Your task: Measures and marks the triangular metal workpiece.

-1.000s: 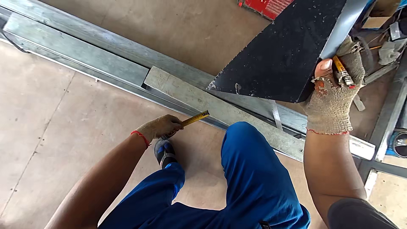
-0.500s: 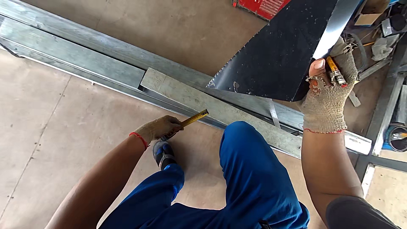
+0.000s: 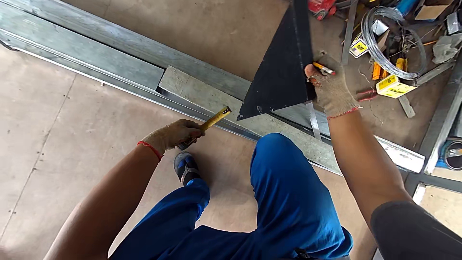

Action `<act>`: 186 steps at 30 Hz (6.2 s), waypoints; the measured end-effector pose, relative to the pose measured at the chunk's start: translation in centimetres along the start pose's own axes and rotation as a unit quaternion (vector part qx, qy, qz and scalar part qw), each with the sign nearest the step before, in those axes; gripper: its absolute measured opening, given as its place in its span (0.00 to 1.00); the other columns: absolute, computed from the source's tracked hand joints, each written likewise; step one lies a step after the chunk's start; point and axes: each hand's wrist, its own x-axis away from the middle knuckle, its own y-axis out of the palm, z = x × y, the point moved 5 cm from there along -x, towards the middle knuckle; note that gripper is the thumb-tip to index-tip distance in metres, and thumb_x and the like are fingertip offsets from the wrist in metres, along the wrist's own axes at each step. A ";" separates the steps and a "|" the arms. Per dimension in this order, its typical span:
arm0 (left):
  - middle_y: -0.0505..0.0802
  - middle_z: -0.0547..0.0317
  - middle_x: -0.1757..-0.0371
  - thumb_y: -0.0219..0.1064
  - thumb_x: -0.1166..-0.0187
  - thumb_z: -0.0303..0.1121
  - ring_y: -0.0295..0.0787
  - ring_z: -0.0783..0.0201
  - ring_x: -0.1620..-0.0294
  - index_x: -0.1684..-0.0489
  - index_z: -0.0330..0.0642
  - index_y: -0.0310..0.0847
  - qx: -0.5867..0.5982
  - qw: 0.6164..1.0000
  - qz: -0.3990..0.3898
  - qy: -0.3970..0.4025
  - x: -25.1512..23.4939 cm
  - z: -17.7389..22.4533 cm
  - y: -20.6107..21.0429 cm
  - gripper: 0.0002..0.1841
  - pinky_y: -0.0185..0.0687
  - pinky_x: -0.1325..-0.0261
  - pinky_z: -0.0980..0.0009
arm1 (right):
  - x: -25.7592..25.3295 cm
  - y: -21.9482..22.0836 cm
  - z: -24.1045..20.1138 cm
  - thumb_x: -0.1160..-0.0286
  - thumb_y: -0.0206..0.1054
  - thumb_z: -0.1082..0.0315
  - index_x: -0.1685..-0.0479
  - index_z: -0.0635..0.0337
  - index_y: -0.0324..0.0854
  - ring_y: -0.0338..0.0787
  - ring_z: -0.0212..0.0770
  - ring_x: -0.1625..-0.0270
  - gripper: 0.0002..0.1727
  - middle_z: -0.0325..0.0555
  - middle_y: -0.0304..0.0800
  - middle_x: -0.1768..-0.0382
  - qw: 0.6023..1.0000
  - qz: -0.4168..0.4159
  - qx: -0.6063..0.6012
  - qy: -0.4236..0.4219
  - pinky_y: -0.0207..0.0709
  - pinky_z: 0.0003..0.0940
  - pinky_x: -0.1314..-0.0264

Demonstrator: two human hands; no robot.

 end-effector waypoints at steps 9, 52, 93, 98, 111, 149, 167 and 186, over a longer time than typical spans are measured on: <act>0.92 0.48 0.59 0.61 0.13 0.33 0.89 0.59 0.69 0.46 0.40 0.86 0.093 0.994 -0.011 0.054 0.7 0.4 0.6 0.10 0.87 0.70 0.67 | -2.9 7.6 0.5 0.19 0.70 0.66 0.34 0.61 0.81 0.90 0.31 0.48 0.18 0.41 0.90 0.48 0.999 -0.045 -0.002 0.029 0.87 0.30 0.42; 0.92 0.49 0.56 0.60 0.11 0.36 0.89 0.57 0.70 0.45 0.41 0.84 0.039 0.991 0.059 -0.117 1.6 -7.3 -6.4 0.11 0.84 0.73 0.65 | 9.8 5.6 -16.1 0.17 0.69 0.66 0.26 0.62 0.75 0.90 0.29 0.39 0.23 0.37 0.89 0.40 0.977 0.099 0.086 -0.166 0.86 0.27 0.35; 0.92 0.53 0.60 0.59 0.11 0.35 0.93 0.55 0.67 0.40 0.45 0.83 0.359 0.904 0.202 0.113 -2.9 13.8 8.9 0.11 0.93 0.66 0.54 | 7.3 1.2 6.6 0.07 0.50 0.56 0.52 0.61 0.85 0.90 0.32 0.58 0.21 0.41 0.91 0.60 0.992 -0.035 0.112 0.047 0.87 0.36 0.49; 0.92 0.52 0.59 0.57 0.09 0.34 0.94 0.53 0.65 0.38 0.42 0.82 0.390 0.868 0.223 0.210 0.2 19.5 11.2 0.12 0.95 0.63 0.52 | 7.7 0.0 2.9 0.10 0.56 0.61 0.46 0.59 0.83 0.85 0.28 0.68 0.13 0.36 0.89 0.58 0.998 0.068 -0.010 0.003 0.84 0.29 0.68; 0.94 0.54 0.48 0.58 0.09 0.38 0.95 0.54 0.54 0.37 0.47 0.84 0.346 0.847 0.172 0.365 8.0 24.6 16.0 0.13 0.96 0.52 0.53 | 8.1 -3.7 -6.9 0.21 0.71 0.59 0.43 0.61 0.86 0.89 0.28 0.58 0.17 0.37 0.92 0.55 0.994 0.012 0.050 -0.101 0.86 0.25 0.57; 0.90 0.56 0.68 0.62 0.13 0.37 0.83 0.65 0.73 0.52 0.43 0.90 -0.056 0.997 -0.011 -0.048 -5.3 2.6 13.6 0.11 0.80 0.67 0.64 | 10.7 2.1 15.1 0.20 0.69 0.62 0.59 0.61 0.86 0.87 0.46 0.63 0.10 0.50 0.87 0.66 0.919 -0.200 0.232 0.248 0.82 0.53 0.54; 0.93 0.58 0.64 0.61 0.13 0.35 0.86 0.67 0.64 0.56 0.43 0.91 -0.021 0.999 0.041 -0.009 -7.9 3.1 18.4 0.11 0.82 0.55 0.59 | 12.7 4.1 14.2 0.33 0.72 0.54 0.45 0.57 0.85 0.91 0.57 0.50 0.21 0.53 0.91 0.57 0.870 -0.077 0.421 0.246 0.81 0.65 0.48; 0.93 0.57 0.65 0.64 0.16 0.38 0.87 0.60 0.62 0.61 0.45 0.91 -0.068 0.997 0.042 -0.020 -8.7 3.3 19.1 0.11 0.80 0.55 0.52 | 10.9 6.4 14.9 0.27 0.71 0.45 0.50 0.51 0.92 0.91 0.48 0.45 0.21 0.47 0.93 0.52 0.916 -0.013 0.377 0.134 0.82 0.55 0.40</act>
